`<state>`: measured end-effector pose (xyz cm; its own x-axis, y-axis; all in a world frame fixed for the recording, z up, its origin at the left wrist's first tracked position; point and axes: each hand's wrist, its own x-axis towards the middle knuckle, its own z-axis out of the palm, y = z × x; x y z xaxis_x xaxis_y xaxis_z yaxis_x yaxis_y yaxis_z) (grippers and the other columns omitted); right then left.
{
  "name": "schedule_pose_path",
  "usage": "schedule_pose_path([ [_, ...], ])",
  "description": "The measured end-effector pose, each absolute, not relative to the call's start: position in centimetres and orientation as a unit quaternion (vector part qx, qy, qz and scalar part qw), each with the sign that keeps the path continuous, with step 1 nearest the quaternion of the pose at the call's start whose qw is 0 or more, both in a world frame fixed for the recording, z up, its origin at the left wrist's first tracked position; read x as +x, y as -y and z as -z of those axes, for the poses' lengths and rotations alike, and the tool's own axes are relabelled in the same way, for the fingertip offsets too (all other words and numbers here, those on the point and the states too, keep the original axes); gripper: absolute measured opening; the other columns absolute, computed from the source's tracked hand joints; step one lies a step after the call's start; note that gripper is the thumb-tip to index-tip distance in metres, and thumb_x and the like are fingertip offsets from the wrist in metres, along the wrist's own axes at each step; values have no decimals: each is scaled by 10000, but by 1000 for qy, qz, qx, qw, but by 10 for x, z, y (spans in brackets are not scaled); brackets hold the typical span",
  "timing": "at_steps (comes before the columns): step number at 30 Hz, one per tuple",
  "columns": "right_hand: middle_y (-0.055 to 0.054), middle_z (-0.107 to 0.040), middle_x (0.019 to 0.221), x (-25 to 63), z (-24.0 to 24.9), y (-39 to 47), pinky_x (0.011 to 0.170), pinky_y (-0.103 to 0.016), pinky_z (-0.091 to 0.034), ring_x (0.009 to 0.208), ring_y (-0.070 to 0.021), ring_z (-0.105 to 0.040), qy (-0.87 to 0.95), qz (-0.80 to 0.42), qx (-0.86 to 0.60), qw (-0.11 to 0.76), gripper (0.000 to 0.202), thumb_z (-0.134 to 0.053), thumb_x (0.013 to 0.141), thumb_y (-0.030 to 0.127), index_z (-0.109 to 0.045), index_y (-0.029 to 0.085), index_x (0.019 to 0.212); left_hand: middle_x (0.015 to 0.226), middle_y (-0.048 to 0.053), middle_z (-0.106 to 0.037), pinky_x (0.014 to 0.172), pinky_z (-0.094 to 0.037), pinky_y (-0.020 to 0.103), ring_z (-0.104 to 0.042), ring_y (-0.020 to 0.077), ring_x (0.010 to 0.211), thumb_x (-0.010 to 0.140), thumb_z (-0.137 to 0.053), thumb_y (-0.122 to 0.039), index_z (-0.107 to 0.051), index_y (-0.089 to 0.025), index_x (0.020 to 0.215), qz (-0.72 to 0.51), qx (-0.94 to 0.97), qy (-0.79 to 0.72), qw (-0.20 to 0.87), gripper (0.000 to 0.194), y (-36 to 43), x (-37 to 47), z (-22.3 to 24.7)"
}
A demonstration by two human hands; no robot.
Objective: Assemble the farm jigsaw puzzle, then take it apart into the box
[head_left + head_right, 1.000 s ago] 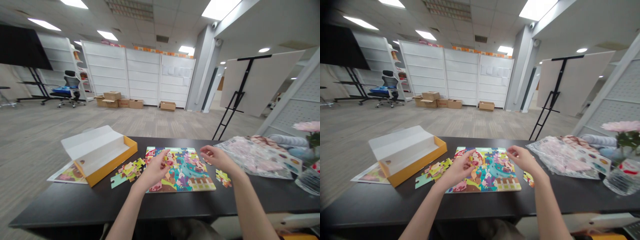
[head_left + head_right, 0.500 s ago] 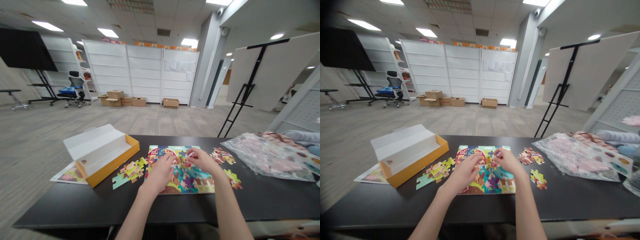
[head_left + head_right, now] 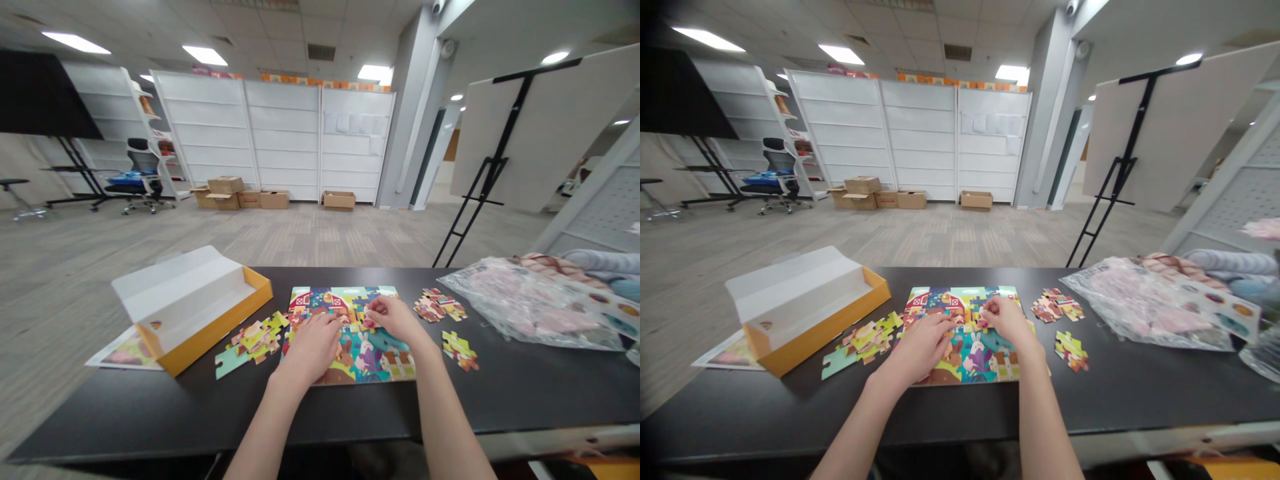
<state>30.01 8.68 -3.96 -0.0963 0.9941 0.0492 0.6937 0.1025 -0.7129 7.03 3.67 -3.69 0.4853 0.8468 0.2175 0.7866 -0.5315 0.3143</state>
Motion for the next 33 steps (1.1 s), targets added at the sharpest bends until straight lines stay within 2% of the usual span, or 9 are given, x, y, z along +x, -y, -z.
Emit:
schedule_pose_path([
  [13, -52, -718, 776, 286, 29, -79, 658, -265, -437, 737, -183, -649, 695, -175, -670, 194, 61, -659, 793, 233, -645, 194, 750, 1307, 130, -649, 1076, -438, 450, -582, 288, 1225, 940, -487, -163, -667, -157, 1235, -160, 856, -481, 101, 346, -31, 69, 32],
  [17, -63, -706, 855, 283, 24, -76, 711, -281, -439, 813, -206, -639, 728, -143, -646, 178, 138, -681, 791, 279, -720, 188, 888, 1302, 123, -648, 1071, -440, 429, -580, 279, 1224, 941, -486, -164, -665, -167, 1235, -160, 854, -485, 98, 345, -31, 69, 32],
  [22, -81, -672, 997, 274, 18, -69, 811, -306, -456, 886, -219, -630, 763, -167, -605, 156, 296, -729, 793, 287, -770, 223, 1079, 1271, 112, -655, 1051, -450, 413, -572, 270, 1212, 948, -476, -170, -676, -171, 1200, -158, 855, -485, 93, 322, -32, 69, 33],
  [28, -91, -672, 1028, 270, 16, -68, 882, -333, -451, 973, -251, -644, 744, -165, -634, 130, 326, -741, 799, 315, -777, 246, 1116, 1273, 111, -651, 1060, -447, 422, -572, 271, 1211, 933, -507, -176, -669, -172, 1207, -141, 856, -489, 88, 318, -30, 68, 30],
  [33, -90, -683, 1039, 270, 19, -68, 876, -333, -462, 957, -249, -657, 748, -164, -630, 128, 306, -711, 817, 290, -779, 252, 1113, 1308, 103, -640, 1079, -437, 440, -559, 278, 1237, 936, -506, -191, -662, -184, 1215, -138, 856, -490, 88, 320, -28, 68, 28],
])
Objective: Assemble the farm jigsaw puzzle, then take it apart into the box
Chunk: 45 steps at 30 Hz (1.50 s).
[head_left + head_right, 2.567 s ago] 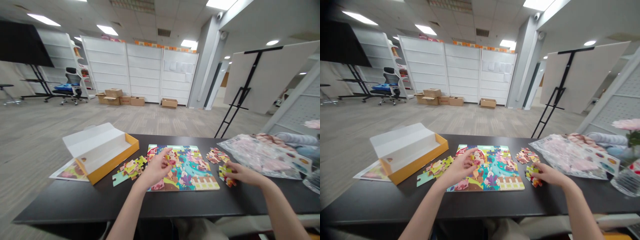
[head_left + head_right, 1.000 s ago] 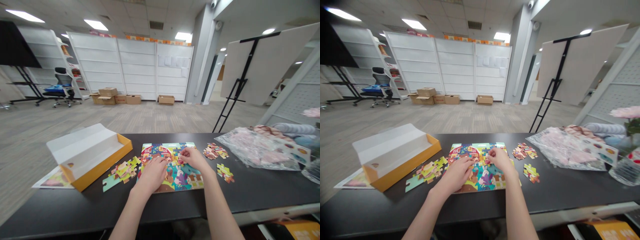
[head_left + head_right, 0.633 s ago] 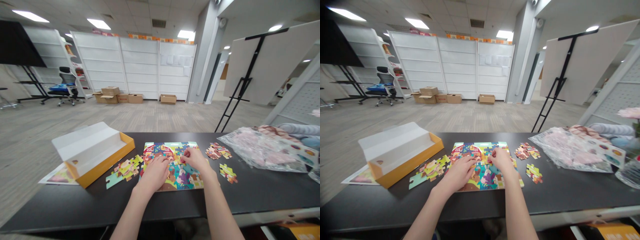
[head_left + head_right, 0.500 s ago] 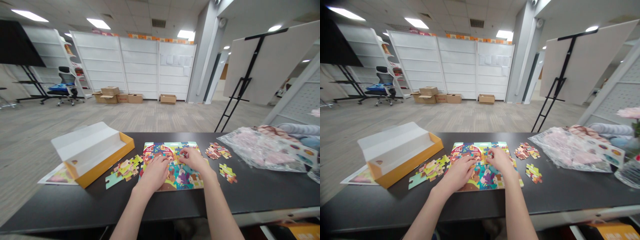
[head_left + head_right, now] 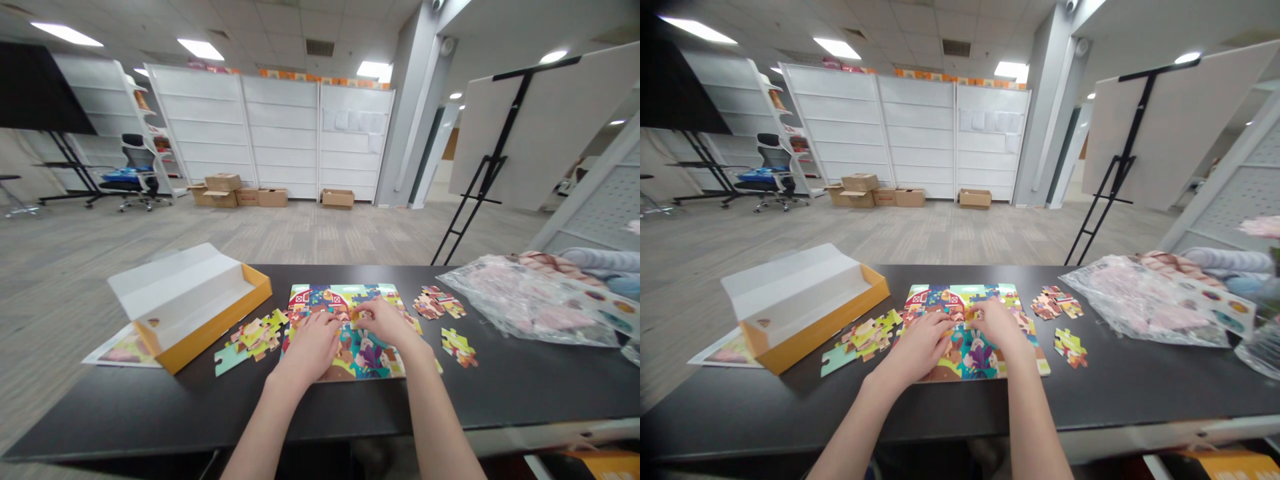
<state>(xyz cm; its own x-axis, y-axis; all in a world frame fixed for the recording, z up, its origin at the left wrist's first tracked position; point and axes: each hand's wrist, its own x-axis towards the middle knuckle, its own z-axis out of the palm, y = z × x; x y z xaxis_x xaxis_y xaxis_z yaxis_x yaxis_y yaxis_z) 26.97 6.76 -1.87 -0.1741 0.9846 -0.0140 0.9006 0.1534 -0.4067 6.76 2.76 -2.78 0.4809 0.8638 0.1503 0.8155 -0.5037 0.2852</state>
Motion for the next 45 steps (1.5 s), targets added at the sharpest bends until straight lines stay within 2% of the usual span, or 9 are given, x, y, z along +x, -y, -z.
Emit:
schedule_pose_path([
  [3, -98, -688, 1071, 278, 19, -67, 885, -324, -468, 970, -240, -658, 764, -159, -607, 148, 327, -700, 809, 254, -768, 221, 1128, 1303, 103, -643, 1083, -433, 439, -557, 273, 1238, 932, -503, -182, -661, -183, 1208, -144, 857, -487, 89, 318, -28, 67, 29],
  [7, -117, -694, 1090, 308, 10, -63, 839, -319, -484, 922, -227, -665, 722, -100, -645, 229, 325, -613, 857, 250, -739, 187, 1151, 1286, 102, -653, 1083, -431, 429, -560, 260, 1232, 926, -492, -161, -665, -186, 1185, -154, 859, -481, 87, 313, -29, 67, 32],
  [11, -105, -735, 1004, 348, 4, -54, 770, -321, -488, 831, -223, -681, 648, -51, -712, 268, 284, -525, 888, 245, -750, 185, 1051, 1291, 118, -651, 1092, -420, 447, -557, 277, 1245, 937, -485, -176, -665, -163, 1192, -142, 861, -483, 80, 313, -30, 67, 32],
  [16, -104, -758, 973, 377, 22, -48, 781, -317, -500, 891, -246, -702, 632, -99, -734, 226, 225, -612, 834, 286, -742, 178, 983, 1292, 112, -651, 1086, -424, 440, -548, 278, 1267, 945, -484, -188, -663, -183, 1208, -126, 865, -481, 71, 318, -29, 68, 30],
  [20, -116, -750, 1038, 379, 33, -53, 804, -332, -503, 935, -269, -703, 661, -111, -722, 171, 283, -704, 775, 365, -737, 190, 995, 1334, 104, -636, 1096, -419, 458, -542, 281, 1281, 946, -486, -195, -650, -190, 1229, -122, 863, -486, 71, 328, -28, 68, 30],
  [25, -90, -749, 1084, 386, 40, -60, 844, -333, -495, 1008, -276, -692, 678, -129, -710, 137, 258, -723, 751, 324, -733, 211, 982, 1353, 94, -627, 1099, -422, 431, -542, 268, 1278, 944, -490, -195, -656, -186, 1209, -120, 860, -489, 81, 313, -26, 69, 27],
  [29, -76, -759, 1064, 389, 44, -61, 847, -325, -494, 988, -259, -700, 680, -127, -708, 143, 234, -703, 761, 279, -731, 217, 984, 1352, 92, -628, 1112, -409, 430, -536, 270, 1283, 943, -480, -183, -656, -171, 1220, -112, 857, -494, 90, 329, -26, 69, 25],
  [36, -89, -761, 1031, 378, 41, -60, 797, -314, -500, 915, -251, -706, 684, -116, -703, 156, 279, -742, 755, 400, -741, 214, 962, 1375, 79, -620, 1119, -400, 432, -531, 265, 1291, 954, -479, -208, -651, -193, 1252, -112, 856, -496, 91, 344, -25, 67, 26],
  [45, -87, -769, 958, 377, 42, -63, 757, -324, -505, 884, -260, -714, 678, -108, -708, 164, 295, -735, 764, 422, -742, 212, 970, 1348, 99, -626, 1112, -406, 430, -532, 263, 1288, 961, -466, -208, -649, -196, 1244, -140, 861, -482, 80, 337, -26, 65, 28],
])
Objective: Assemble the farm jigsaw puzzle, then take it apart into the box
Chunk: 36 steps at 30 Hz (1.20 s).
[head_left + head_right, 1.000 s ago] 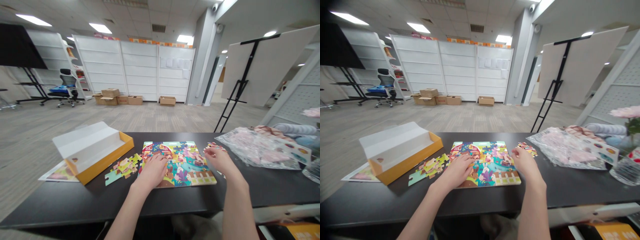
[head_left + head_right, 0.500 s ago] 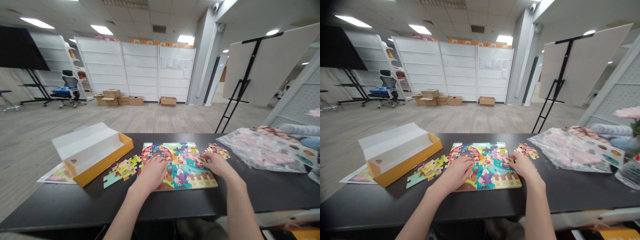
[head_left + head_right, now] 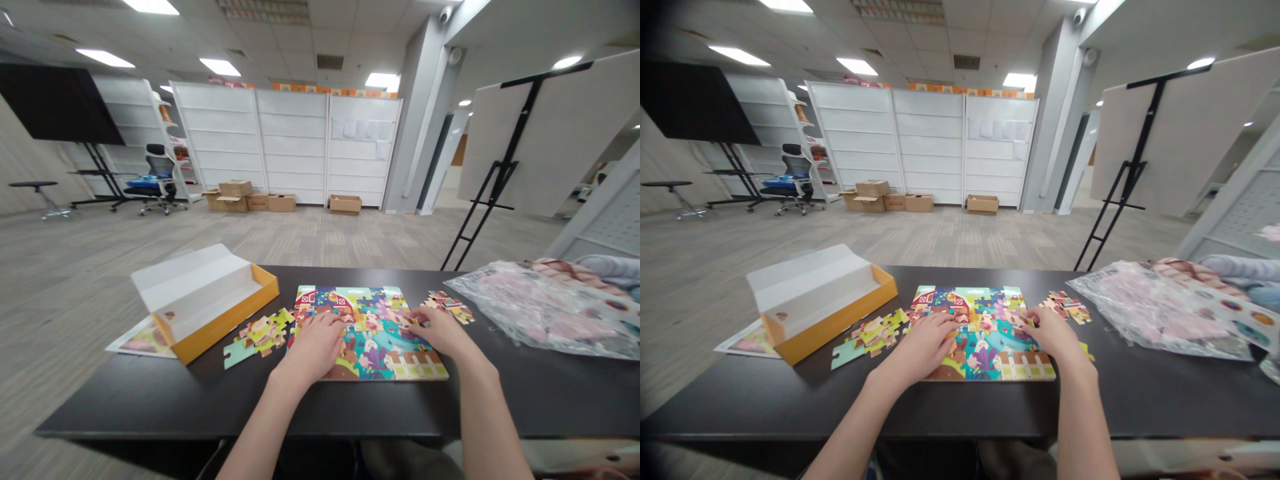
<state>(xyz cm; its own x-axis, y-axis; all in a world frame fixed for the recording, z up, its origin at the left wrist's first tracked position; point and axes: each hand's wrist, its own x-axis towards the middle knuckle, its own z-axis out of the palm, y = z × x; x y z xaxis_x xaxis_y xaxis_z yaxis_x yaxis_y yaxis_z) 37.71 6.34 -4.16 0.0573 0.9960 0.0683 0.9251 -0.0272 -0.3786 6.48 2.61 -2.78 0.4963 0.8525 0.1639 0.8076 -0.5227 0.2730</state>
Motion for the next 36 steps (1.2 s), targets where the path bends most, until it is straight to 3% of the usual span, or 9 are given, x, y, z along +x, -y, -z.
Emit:
schedule_pose_path([
  [6, -102, -760, 1010, 378, 39, -63, 798, -345, -501, 931, -275, -699, 680, -70, -704, 193, 304, -664, 808, 439, -746, 201, 979, 1308, 116, -640, 1075, -439, 396, -576, 257, 1230, 953, -454, -201, -636, -184, 1236, -172, 813, -553, 60, 337, -30, 21, 16],
  [14, -74, -765, 935, 362, 26, -63, 716, -335, -490, 817, -250, -702, 672, -71, -700, 232, 311, -594, 829, 463, -744, 205, 918, 1320, 133, -639, 1040, -441, 396, -612, 294, 1204, 925, -507, -358, -544, -175, 1350, -96, 714, -691, 66, 464, -23, -56, 13],
  [20, -57, -771, 912, 351, 21, -61, 689, -335, -480, 751, -230, -701, 672, -66, -688, 266, 268, -571, 822, 414, -728, 213, 903, 1261, 158, -660, 944, -476, 445, -631, 338, 1162, 919, -499, -412, -528, -190, 1355, -61, 690, -716, 82, 490, -20, -57, 18],
  [28, -62, -775, 869, 340, 23, -60, 670, -330, -478, 742, -237, -701, 679, -72, -673, 285, 297, -547, 809, 438, -727, 210, 870, 1321, 136, -618, 924, -477, 386, -632, 314, 1159, 894, -518, -474, -528, -209, 1333, -76, 687, -719, 77, 513, -23, -64, 23],
  [36, -64, -755, 787, 324, 21, -55, 640, -324, -499, 689, -225, -690, 677, -113, -662, 303, 316, -533, 850, 444, -729, 200, 894, 1288, 123, -653, 883, -507, 426, -643, 330, 1131, 895, -543, -475, -551, -217, 1317, -73, 686, -722, 53, 495, -15, -62, 14],
])
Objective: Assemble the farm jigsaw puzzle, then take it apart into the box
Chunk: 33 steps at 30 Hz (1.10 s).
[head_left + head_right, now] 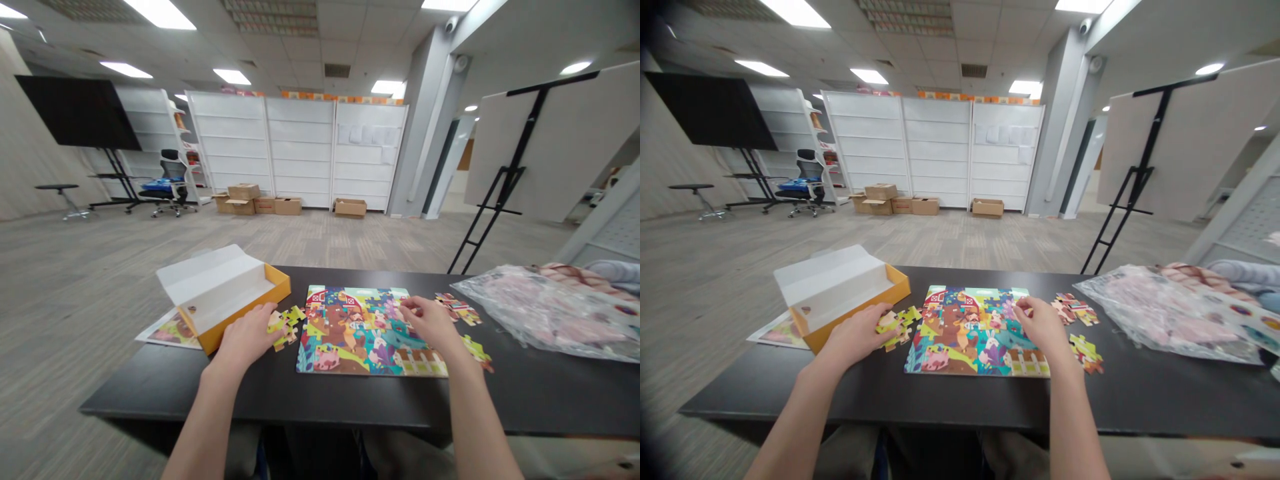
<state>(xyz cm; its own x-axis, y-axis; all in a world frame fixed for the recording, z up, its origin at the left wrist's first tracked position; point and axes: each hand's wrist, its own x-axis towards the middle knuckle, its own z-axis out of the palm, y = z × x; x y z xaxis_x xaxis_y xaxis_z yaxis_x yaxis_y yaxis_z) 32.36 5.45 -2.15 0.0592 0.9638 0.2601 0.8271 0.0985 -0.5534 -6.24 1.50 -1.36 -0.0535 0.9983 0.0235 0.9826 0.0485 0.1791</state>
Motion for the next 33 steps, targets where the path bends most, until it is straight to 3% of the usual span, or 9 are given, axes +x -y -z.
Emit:
schedule_pose_path([
  [4, -61, -746, 774, 316, 22, -55, 642, -316, -498, 696, -225, -693, 675, -106, -658, 316, 294, -546, 847, 437, -722, 203, 876, 1296, 94, -658, 989, -480, 405, -611, 298, 1179, 861, -610, -444, -582, -217, 1294, -171, 722, -669, 37, 490, -15, -61, 7],
  [8, -55, -760, 857, 299, 20, -57, 703, -320, -500, 726, -210, -687, 697, -116, -616, 347, 261, -545, 848, 406, -720, 213, 866, 1304, 76, -655, 1027, -482, 361, -626, 256, 1166, 836, -669, -397, -557, -211, 1327, -296, 760, -567, 115, 537, -14, -45, 3],
  [13, -54, -755, 862, 255, 11, -47, 692, -296, -507, 743, -194, -677, 741, -229, -526, 348, 261, -542, 886, 393, -713, 199, 851, 1366, 62, -614, 1047, -474, 352, -592, 240, 1237, 864, -674, -328, -516, -253, 1381, -317, 794, -497, 148, 545, -13, -11, 6],
  [22, -27, -716, 857, 222, 18, -42, 683, -277, -504, 753, -174, -663, 746, -403, -414, 331, 284, -589, 894, 409, -639, 179, 1053, 1484, 72, -509, 1112, -427, 371, -500, 225, 1354, 865, -626, -181, -409, -272, 1449, -285, 830, -452, 160, 630, -15, 22, 11],
  [26, -16, -692, 762, 236, 27, -51, 665, -289, -488, 729, -191, -677, 722, -360, -482, 341, 263, -569, 876, 375, -598, 183, 1053, 1442, 107, -536, 1085, -434, 399, -530, 267, 1312, 832, -619, -154, -427, -227, 1442, -213, 804, -545, 106, 644, -16, 4, 13],
  [33, 3, -624, 635, 250, 38, -61, 561, -287, -404, 592, -182, -588, 732, -261, -529, 342, 268, -527, 866, 379, -609, 176, 1020, 1247, 115, -673, 1005, -466, 391, -602, 301, 1198, 851, -675, -320, -586, -194, 1291, -120, 754, -639, 94, 466, -23, -28, 24],
])
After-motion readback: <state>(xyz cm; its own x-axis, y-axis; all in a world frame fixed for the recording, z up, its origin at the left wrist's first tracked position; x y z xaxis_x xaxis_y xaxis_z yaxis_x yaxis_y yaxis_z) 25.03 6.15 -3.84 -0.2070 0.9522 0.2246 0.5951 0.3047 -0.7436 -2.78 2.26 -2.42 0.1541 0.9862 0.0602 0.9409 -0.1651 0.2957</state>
